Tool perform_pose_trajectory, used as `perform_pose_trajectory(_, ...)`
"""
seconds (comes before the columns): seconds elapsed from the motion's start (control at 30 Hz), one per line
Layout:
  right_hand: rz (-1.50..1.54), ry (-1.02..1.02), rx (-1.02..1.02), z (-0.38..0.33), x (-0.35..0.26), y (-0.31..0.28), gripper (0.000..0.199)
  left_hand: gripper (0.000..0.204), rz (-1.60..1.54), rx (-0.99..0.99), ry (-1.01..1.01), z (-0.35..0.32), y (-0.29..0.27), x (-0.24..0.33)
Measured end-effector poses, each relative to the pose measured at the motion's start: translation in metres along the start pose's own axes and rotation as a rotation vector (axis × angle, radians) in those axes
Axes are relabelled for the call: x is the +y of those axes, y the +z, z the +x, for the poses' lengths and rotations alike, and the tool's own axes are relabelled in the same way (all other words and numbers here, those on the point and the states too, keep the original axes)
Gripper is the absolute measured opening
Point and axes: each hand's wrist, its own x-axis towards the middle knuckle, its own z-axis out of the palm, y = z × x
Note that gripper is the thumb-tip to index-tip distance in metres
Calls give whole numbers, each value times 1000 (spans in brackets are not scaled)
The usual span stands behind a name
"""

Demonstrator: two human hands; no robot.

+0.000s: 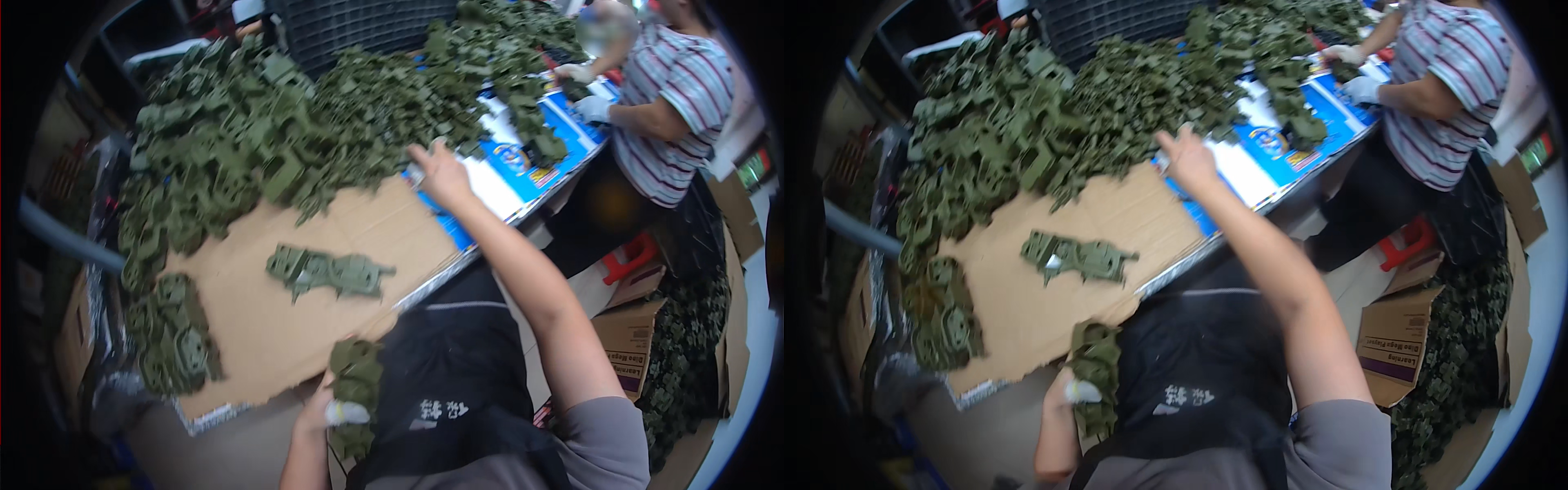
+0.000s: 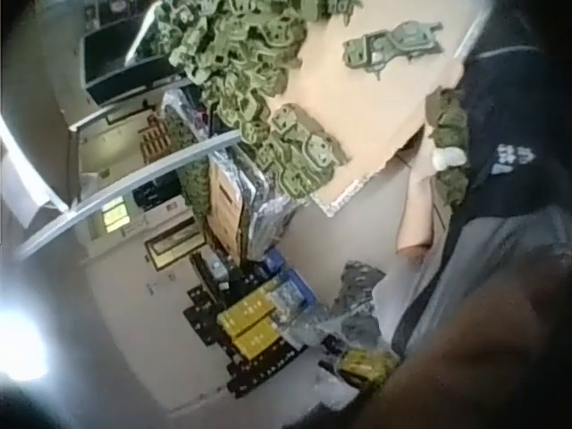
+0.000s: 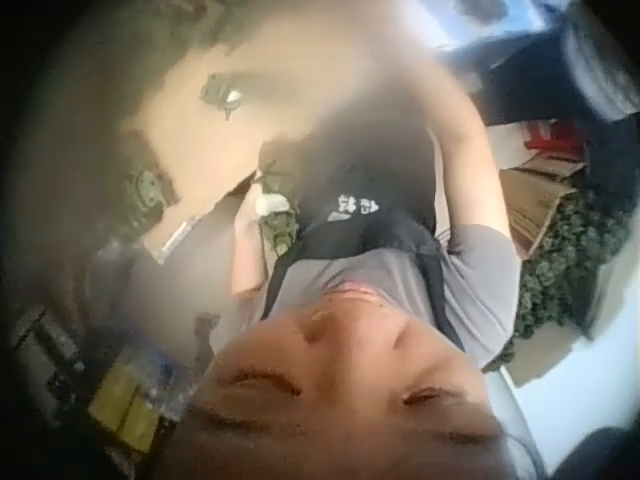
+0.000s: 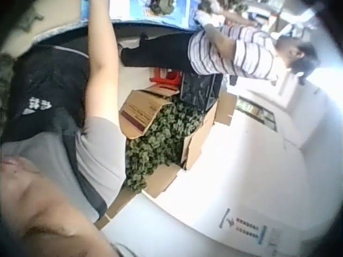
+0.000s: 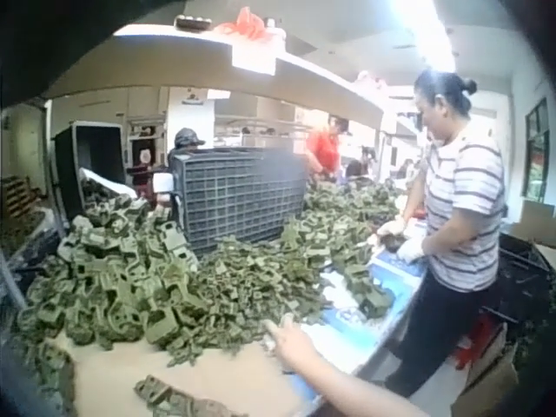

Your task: The person assembles and sorts green plastic parts by hand, taking them from cardboard boxes and placing them into sorting bins at a factory workstation.

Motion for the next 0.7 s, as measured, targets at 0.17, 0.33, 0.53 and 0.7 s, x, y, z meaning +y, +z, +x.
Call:
perform_pose_trajectory(0.17, 309, -33, -241, -8, 18, -34, 49, 70, 405, -18, -83, 6, -39, -28)
perform_pose_trajectory(0.33, 330, 95, -126, -28, 20, -53, 36, 79, 153, -25, -170, 18, -25, -46)
perform_pose_trajectory(0.53, -89, -55, 89, -24, -7, -9, 20, 87, 86, 53, -225, 12, -22, -72)
perform_pose_trajectory(0.7, -231, -460, 245, -6, 24, -2, 14, 77, -40, 52, -191, 10, -10, -68)
